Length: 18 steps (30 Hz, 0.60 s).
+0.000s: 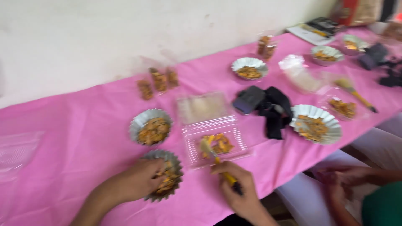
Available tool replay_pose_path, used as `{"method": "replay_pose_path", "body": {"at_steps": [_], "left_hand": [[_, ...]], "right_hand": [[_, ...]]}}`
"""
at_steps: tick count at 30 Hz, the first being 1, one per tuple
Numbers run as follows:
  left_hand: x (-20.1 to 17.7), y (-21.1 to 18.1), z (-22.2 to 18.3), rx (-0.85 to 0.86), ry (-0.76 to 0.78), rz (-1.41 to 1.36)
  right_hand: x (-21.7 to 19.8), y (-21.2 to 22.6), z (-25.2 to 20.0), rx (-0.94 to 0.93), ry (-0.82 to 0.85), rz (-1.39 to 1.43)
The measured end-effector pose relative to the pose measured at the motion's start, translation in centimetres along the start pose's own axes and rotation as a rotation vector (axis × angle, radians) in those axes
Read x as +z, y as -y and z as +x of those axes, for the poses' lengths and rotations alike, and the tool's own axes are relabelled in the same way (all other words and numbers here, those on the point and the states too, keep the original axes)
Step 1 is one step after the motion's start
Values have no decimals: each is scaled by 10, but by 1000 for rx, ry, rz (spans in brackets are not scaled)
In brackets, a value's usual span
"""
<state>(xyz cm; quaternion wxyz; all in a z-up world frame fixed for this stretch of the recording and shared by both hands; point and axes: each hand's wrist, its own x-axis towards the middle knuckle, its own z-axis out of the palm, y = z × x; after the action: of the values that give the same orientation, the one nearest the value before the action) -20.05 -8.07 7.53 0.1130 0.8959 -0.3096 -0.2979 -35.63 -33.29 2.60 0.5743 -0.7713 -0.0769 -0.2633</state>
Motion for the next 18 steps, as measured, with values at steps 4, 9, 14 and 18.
{"method": "replay_pose_path", "body": {"at_steps": [4, 9, 14, 18], "left_hand": [[-8, -8, -25, -29, 33, -33], [-5, -7, -35, 77, -49, -100], [-1, -23, -37, 7, -57, 41], [-6, -21, -45, 15, -160, -82]], "right_hand": [[0, 6, 3, 19, 29, 42], [-6, 55, 22, -169, -38, -23], [22, 72, 46, -244, 182, 35], [39, 61, 41, -106, 120, 212]]}}
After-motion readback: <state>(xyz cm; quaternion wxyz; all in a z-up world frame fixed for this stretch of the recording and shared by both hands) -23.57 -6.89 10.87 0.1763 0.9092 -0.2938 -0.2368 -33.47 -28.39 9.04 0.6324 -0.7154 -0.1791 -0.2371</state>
